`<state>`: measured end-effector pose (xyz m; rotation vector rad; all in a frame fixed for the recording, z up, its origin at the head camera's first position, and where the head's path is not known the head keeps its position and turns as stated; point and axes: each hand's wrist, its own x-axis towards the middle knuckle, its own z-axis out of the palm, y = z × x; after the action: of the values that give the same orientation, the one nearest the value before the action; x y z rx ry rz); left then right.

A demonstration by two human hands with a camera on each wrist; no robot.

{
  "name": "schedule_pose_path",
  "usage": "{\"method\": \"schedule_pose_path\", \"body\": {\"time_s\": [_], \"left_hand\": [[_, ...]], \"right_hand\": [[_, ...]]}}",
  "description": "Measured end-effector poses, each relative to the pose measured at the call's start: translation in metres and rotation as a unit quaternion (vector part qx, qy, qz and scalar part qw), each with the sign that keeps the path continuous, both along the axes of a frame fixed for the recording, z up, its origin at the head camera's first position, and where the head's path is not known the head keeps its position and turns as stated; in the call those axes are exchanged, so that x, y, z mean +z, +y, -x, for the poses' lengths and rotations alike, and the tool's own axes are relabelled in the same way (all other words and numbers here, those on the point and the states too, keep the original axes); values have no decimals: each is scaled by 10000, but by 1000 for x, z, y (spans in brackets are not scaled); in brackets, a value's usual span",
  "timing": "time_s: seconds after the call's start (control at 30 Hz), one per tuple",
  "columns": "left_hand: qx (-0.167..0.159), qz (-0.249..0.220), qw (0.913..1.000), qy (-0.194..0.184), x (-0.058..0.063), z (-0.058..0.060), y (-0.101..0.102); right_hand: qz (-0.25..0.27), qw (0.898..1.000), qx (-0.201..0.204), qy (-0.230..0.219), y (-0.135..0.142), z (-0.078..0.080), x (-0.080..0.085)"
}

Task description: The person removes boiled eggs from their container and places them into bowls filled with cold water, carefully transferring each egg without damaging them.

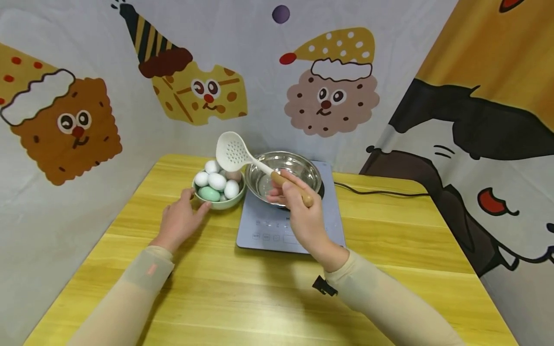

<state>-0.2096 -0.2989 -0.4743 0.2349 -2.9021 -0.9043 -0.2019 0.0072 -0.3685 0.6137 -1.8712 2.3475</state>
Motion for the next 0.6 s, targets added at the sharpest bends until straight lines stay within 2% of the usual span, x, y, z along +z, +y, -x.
{"method": "schedule_pose_path", "body": {"time_s": [0.2, 0.37, 0.53, 0.6], "left_hand": [[-42, 22, 10000, -29, 2, 1, 4], [-165, 33, 9998, -111, 2, -1, 4], [-299, 131, 9992, -219, 4, -8, 0], [-353, 149, 9990, -250, 4, -12, -3]], "right_hand": [[700, 9944, -73, -784, 31, 2, 13], [1393, 9808, -677, -1188, 88, 1, 15], [2379, 9552, -1134, -1345, 165, -1, 3], [2781, 9392, -1239, -1591, 194, -2, -5]]}}
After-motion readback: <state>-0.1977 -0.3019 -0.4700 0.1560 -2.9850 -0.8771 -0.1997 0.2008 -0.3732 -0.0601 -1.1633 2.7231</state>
